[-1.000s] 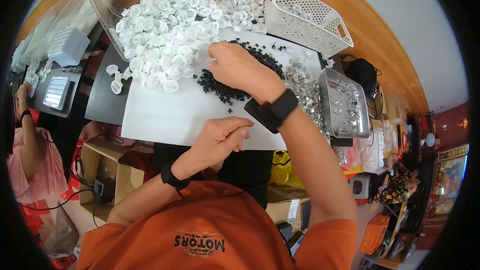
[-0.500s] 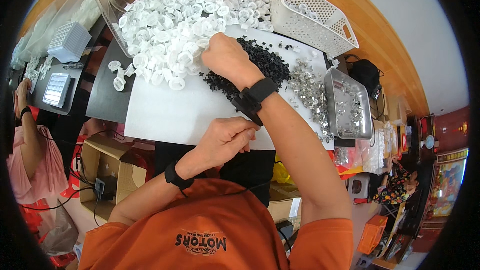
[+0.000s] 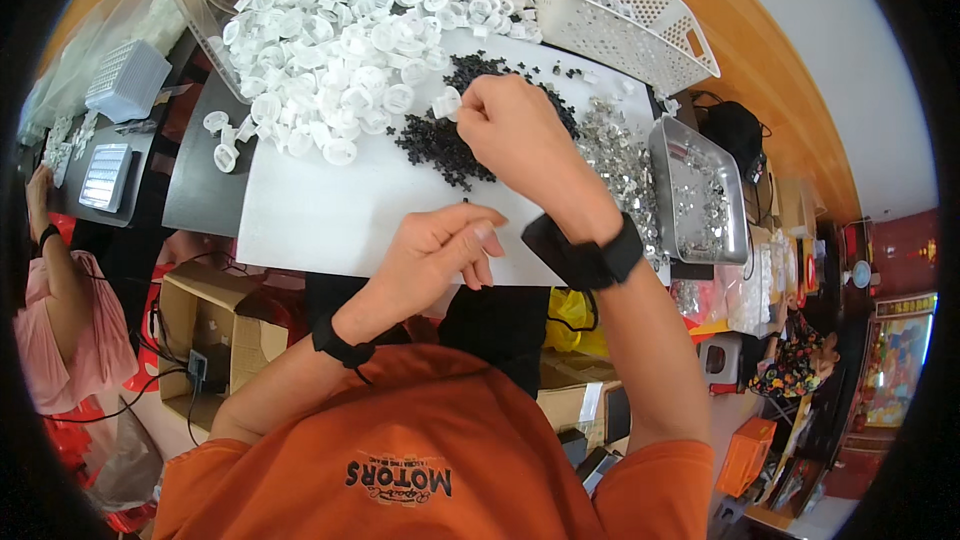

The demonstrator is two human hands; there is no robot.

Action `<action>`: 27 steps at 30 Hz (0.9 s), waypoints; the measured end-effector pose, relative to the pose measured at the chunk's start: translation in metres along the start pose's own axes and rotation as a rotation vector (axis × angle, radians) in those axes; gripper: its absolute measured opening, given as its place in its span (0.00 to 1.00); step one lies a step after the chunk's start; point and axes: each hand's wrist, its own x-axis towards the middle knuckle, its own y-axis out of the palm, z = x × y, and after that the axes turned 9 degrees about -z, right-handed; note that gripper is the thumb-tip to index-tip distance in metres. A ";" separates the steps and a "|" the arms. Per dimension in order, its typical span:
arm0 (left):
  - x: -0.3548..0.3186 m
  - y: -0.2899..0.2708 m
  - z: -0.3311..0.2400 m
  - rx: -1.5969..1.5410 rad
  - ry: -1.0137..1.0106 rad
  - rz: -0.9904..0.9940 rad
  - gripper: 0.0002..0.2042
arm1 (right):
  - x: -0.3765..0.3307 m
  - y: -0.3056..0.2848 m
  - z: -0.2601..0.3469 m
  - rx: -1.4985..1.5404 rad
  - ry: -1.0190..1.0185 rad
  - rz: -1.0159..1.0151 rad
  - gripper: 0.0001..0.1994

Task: Assembling small green plastic components into white plastic housing units.

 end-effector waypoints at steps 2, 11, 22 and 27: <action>0.002 -0.001 -0.003 -0.036 -0.039 0.015 0.16 | -0.021 -0.013 0.000 -0.053 -0.105 -0.065 0.06; 0.007 -0.001 -0.015 -0.279 -0.146 -0.118 0.22 | -0.091 -0.025 0.004 -0.466 -0.574 -0.064 0.05; 0.007 -0.003 -0.012 -0.367 -0.117 -0.038 0.17 | -0.109 -0.014 -0.029 0.034 -0.231 -0.166 0.07; 0.009 -0.005 -0.012 -0.370 -0.115 -0.002 0.17 | -0.108 -0.007 -0.031 0.491 0.189 -0.066 0.08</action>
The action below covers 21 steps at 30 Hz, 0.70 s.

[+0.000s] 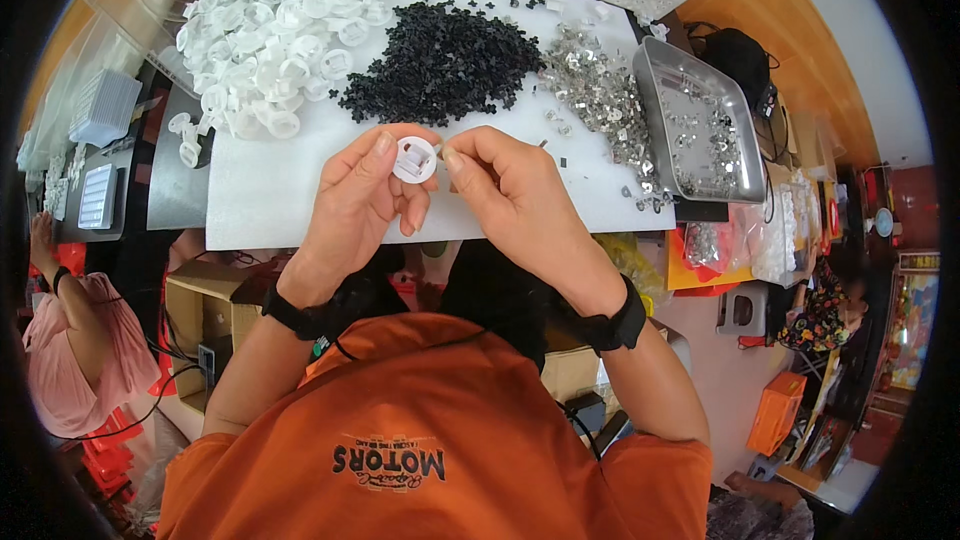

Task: Assembling small green plastic components into white plastic housing units.

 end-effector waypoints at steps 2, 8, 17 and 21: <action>0.000 0.001 0.000 0.009 0.001 -0.003 0.17 | 0.001 0.000 -0.003 0.036 0.044 0.010 0.10; 0.001 0.003 0.000 0.068 -0.018 -0.029 0.19 | 0.001 0.002 -0.001 0.129 0.174 0.028 0.13; -0.003 0.011 0.001 0.243 0.032 -0.057 0.20 | -0.004 -0.002 -0.004 0.178 0.225 0.006 0.11; -0.002 0.010 0.000 0.269 0.000 -0.041 0.19 | 0.010 -0.046 -0.014 0.034 0.119 -0.156 0.07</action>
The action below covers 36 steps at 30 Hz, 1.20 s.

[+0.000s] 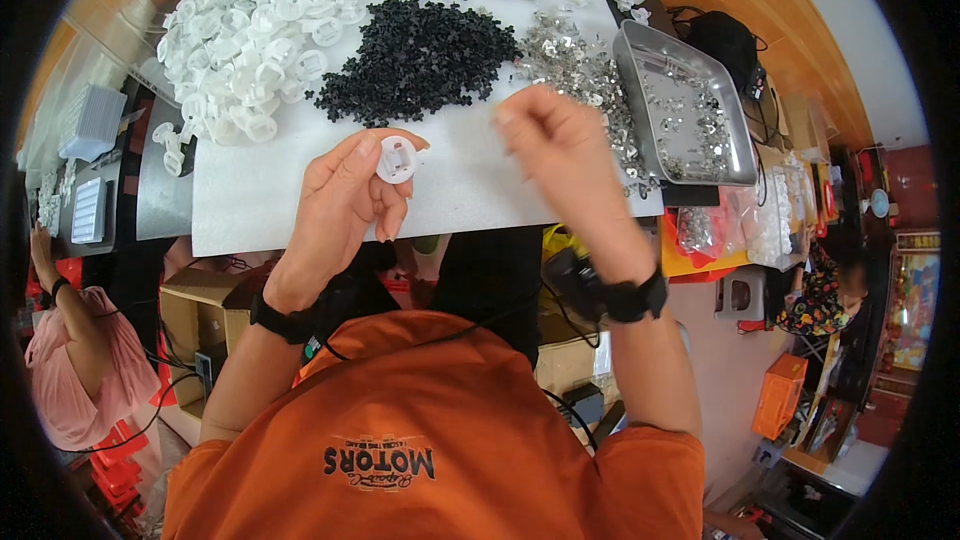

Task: Assembling small green plastic components into white plastic housing units.

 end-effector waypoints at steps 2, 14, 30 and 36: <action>0.000 -0.001 0.000 -0.043 -0.025 -0.003 0.19 | 0.018 -0.020 -0.005 -0.065 -0.040 -0.073 0.07; -0.002 0.000 0.000 0.009 -0.026 -0.007 0.20 | 0.051 -0.009 -0.005 -1.044 -0.366 -0.020 0.10; -0.002 -0.003 0.001 0.008 -0.006 0.003 0.19 | 0.055 -0.006 0.002 -1.108 -0.311 0.057 0.11; -0.001 -0.002 0.001 0.013 0.001 0.003 0.19 | 0.046 0.003 0.008 -0.880 -0.329 0.111 0.08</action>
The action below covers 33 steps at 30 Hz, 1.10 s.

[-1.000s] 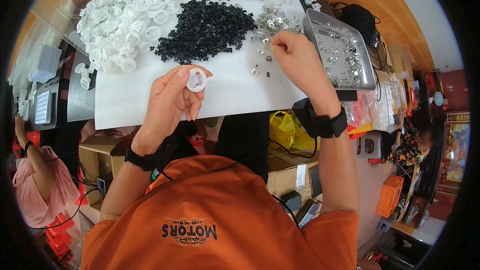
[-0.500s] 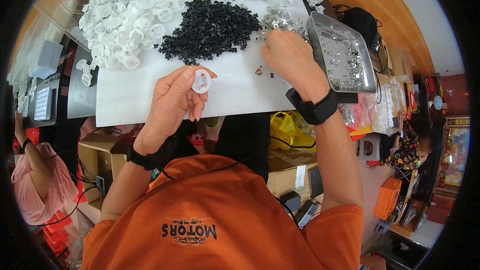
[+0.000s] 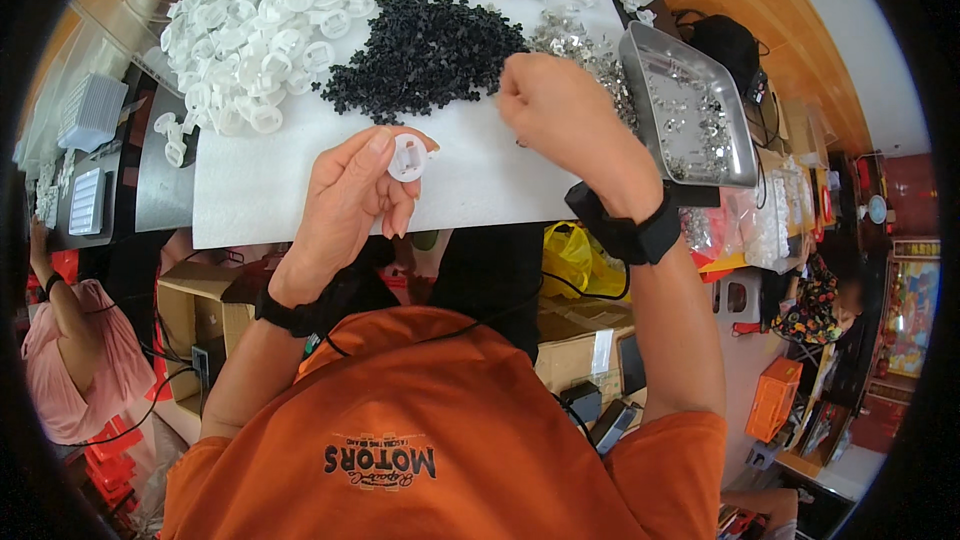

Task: Assembling small green plastic components into white plastic housing units.

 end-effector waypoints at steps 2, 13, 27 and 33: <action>0.000 0.001 0.000 0.009 0.003 0.004 0.19 | -0.005 0.010 0.003 0.168 -0.235 -0.051 0.07; -0.001 -0.001 0.002 -0.023 0.008 -0.010 0.19 | -0.038 0.015 0.025 0.005 -0.236 0.003 0.03; -0.002 0.002 0.001 -0.087 0.038 -0.064 0.17 | -0.042 0.025 0.033 -0.055 -0.164 -0.078 0.05; 0.001 0.001 0.002 -0.091 0.025 -0.089 0.17 | -0.040 0.008 0.043 0.429 -0.097 -0.104 0.04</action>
